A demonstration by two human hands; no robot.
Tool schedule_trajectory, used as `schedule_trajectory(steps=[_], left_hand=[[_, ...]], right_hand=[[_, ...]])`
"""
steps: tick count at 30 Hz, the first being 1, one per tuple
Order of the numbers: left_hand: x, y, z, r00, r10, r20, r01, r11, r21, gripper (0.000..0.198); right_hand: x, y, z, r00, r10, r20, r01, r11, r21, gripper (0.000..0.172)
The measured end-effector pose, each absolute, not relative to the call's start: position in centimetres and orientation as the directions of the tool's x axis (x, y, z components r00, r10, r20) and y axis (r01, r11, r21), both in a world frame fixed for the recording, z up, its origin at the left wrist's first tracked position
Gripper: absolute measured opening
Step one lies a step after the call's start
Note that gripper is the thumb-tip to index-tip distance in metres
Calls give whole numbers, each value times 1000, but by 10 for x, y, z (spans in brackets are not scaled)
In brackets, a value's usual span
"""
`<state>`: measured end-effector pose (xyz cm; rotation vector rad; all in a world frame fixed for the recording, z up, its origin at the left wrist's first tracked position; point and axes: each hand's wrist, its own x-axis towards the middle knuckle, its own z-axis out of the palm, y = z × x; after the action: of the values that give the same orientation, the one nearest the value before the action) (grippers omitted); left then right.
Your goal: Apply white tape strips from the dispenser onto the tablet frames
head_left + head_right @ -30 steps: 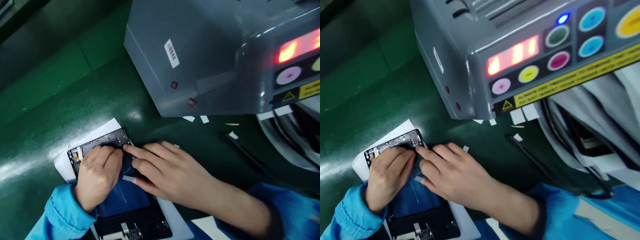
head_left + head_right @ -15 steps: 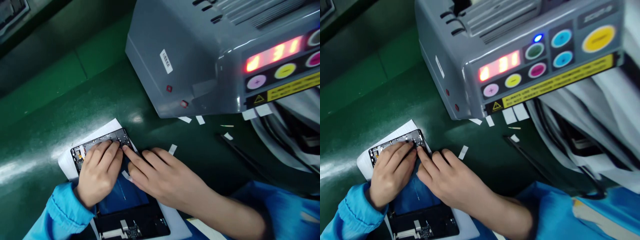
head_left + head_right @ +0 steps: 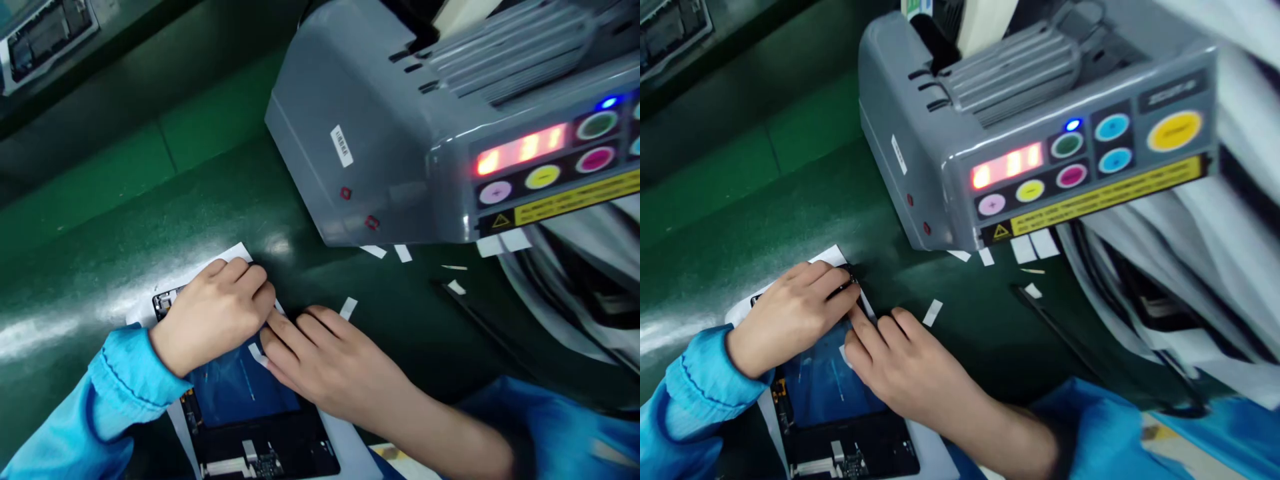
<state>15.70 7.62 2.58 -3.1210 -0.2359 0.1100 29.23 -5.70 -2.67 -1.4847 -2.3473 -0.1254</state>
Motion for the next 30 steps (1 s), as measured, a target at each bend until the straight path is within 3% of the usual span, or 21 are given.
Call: schedule_trajectory(steps=[11,22,30], left_hand=[[136,70,19,989,140,47,141,-990,-17,26],[132,62,16,988,107,114,120,-986,-118,24],[111,48,4,959,259,114,256,-966,46,30]], right_hand=[[298,-56,-26,-450,777,440,836,540,-98,15],[305,-49,-26,-399,822,407,826,515,-229,25],[305,-50,-25,-356,866,351,795,478,-373,23]])
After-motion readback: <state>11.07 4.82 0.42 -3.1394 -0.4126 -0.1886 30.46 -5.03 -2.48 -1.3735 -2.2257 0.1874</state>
